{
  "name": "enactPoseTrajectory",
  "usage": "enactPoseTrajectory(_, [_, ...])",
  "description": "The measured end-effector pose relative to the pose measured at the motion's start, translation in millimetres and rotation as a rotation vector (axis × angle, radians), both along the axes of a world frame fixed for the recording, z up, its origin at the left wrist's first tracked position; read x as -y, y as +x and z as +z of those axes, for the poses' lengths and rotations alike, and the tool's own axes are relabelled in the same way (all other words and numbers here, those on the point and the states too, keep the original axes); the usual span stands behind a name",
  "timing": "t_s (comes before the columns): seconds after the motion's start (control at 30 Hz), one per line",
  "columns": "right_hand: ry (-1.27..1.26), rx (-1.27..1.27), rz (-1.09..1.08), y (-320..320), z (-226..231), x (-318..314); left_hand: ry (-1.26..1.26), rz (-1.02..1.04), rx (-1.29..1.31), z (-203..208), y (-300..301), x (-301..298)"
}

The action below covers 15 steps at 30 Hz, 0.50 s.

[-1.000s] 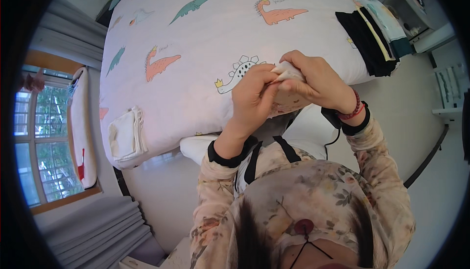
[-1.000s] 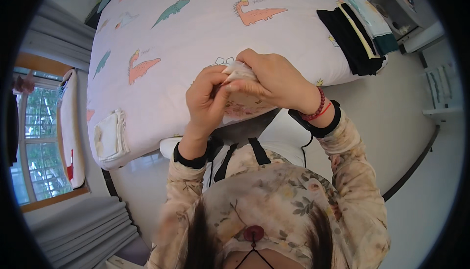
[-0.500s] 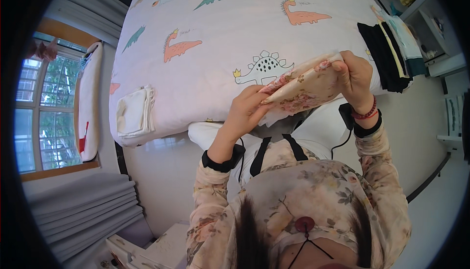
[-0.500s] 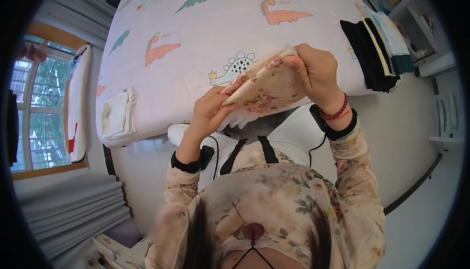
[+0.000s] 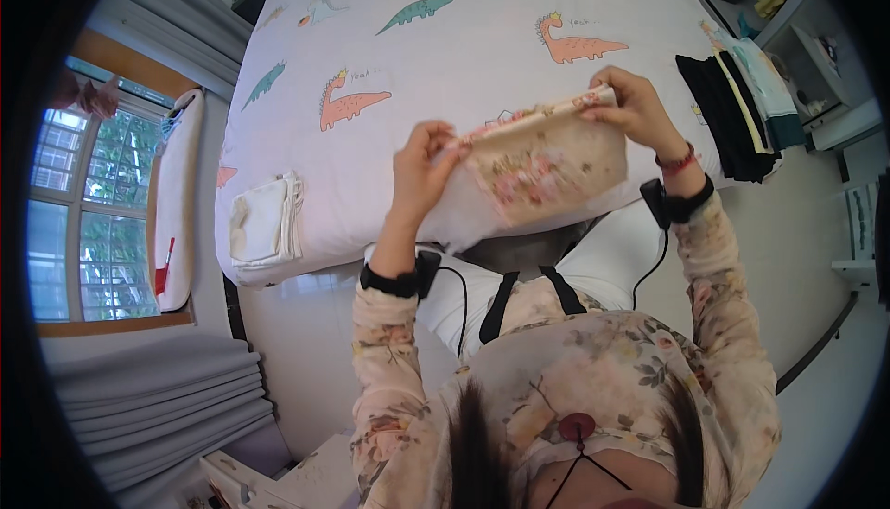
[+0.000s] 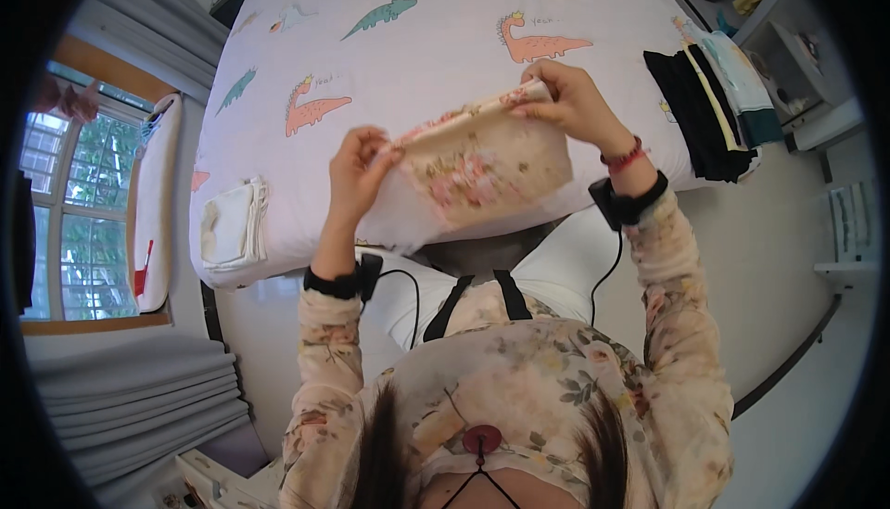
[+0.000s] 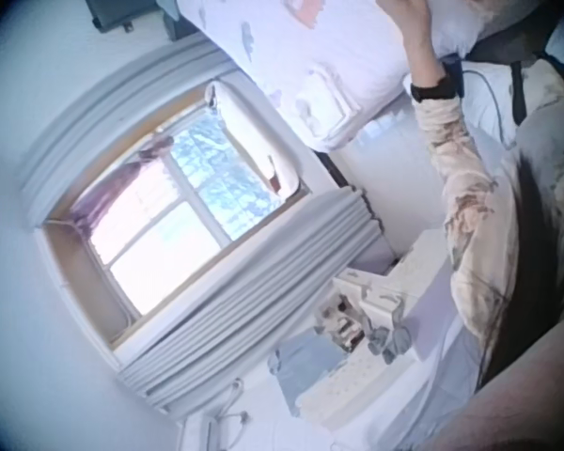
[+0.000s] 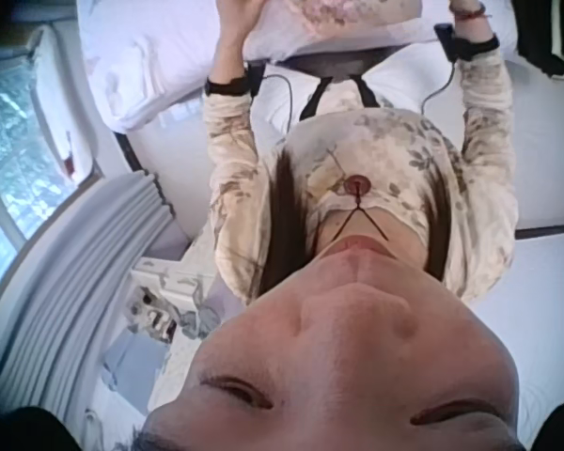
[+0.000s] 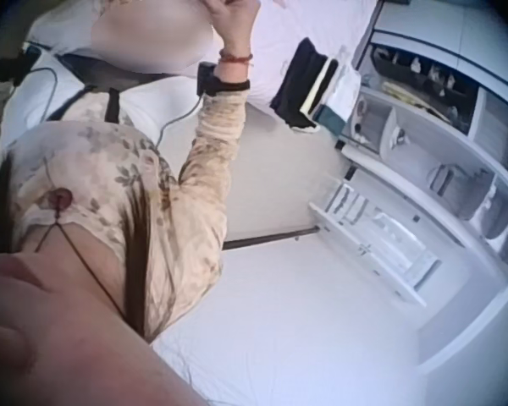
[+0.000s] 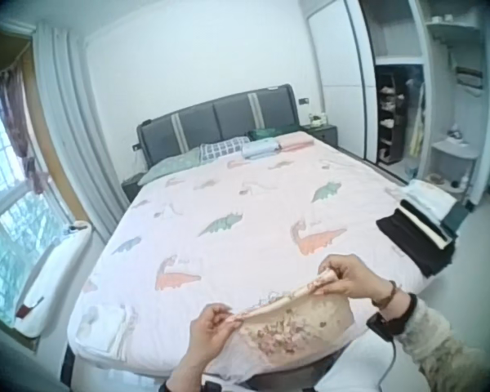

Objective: The person sits on a bed and folds several pieces of clothing, including a floral patterned cloth, white pants, and other garments. They fold each item neatly and place them into a stack on the bed.

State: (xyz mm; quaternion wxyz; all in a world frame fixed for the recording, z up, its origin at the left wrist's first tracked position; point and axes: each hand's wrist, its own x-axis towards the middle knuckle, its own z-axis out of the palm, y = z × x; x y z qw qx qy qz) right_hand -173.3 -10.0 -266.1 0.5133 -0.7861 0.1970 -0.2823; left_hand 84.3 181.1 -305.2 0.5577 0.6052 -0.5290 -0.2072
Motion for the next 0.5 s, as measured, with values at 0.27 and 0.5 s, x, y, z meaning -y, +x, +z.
enactPoseTrajectory(0.27, [-0.837, -0.028, -0.159, 27, -28, 20, -0.408, 0.136, 0.807, -4, 18, 35])
enactPoseTrajectory(0.5, [-0.929, -0.409, -0.081, 3, -202, -23, -0.004, -0.015, 0.798, -171, -13, -13])
